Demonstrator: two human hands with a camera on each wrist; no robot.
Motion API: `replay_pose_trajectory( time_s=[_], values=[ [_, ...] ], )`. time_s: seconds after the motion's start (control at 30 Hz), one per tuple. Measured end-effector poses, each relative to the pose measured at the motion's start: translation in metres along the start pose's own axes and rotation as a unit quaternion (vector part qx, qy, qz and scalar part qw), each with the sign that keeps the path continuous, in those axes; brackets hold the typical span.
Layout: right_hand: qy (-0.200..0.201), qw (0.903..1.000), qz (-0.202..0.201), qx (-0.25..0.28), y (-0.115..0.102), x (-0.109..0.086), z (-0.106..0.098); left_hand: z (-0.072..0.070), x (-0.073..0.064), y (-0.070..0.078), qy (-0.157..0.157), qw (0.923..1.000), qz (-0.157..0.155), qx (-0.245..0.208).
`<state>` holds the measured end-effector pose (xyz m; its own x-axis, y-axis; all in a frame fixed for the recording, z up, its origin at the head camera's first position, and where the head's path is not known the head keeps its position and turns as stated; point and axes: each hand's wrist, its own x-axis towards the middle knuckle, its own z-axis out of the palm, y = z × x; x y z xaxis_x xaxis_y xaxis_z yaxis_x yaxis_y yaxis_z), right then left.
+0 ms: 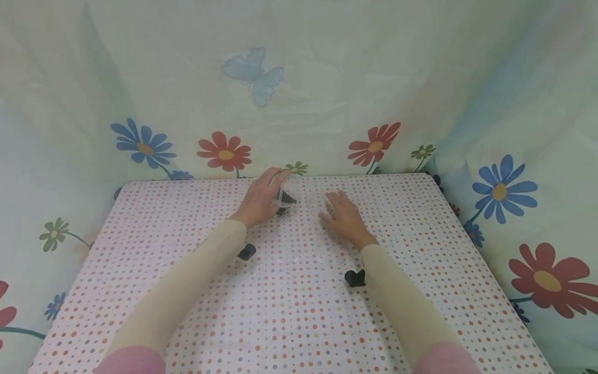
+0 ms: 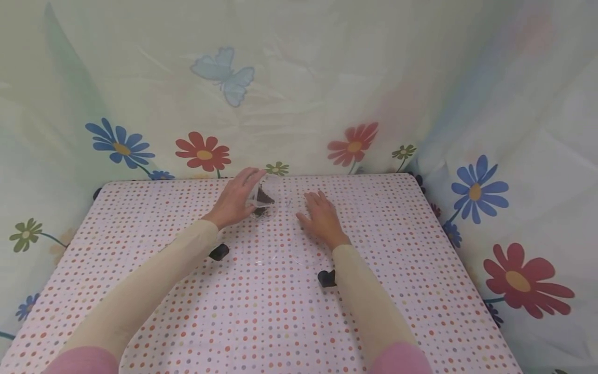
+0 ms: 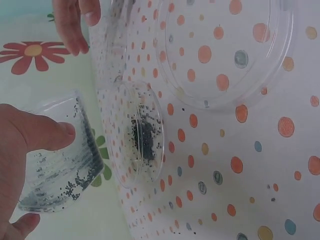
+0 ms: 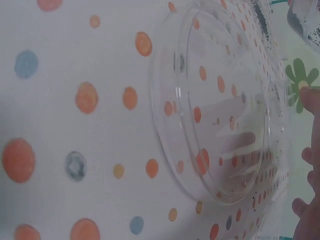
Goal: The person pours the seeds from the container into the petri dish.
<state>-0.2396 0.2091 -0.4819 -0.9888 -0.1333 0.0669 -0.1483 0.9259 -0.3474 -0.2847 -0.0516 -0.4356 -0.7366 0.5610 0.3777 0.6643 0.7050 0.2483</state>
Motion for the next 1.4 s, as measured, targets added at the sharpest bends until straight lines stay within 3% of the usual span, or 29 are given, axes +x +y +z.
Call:
replay_pose_trajectory(
  time_s=[0.57,1.1,1.4],
  values=[
    [-0.017,0.9995,0.025,0.009,0.003,-0.003,-0.003,0.001,0.004,0.008,-0.020,0.9997,-0.014,-0.005],
    [-0.008,0.9996,0.025,-0.002,0.008,-0.003,0.003,0.008,0.008,0.008,-0.025,0.9996,-0.011,0.002],
    [-0.022,0.9991,0.036,-0.002,0.010,-0.003,0.003,0.010,0.009,0.007,-0.019,0.9998,-0.004,0.010]
  ],
)
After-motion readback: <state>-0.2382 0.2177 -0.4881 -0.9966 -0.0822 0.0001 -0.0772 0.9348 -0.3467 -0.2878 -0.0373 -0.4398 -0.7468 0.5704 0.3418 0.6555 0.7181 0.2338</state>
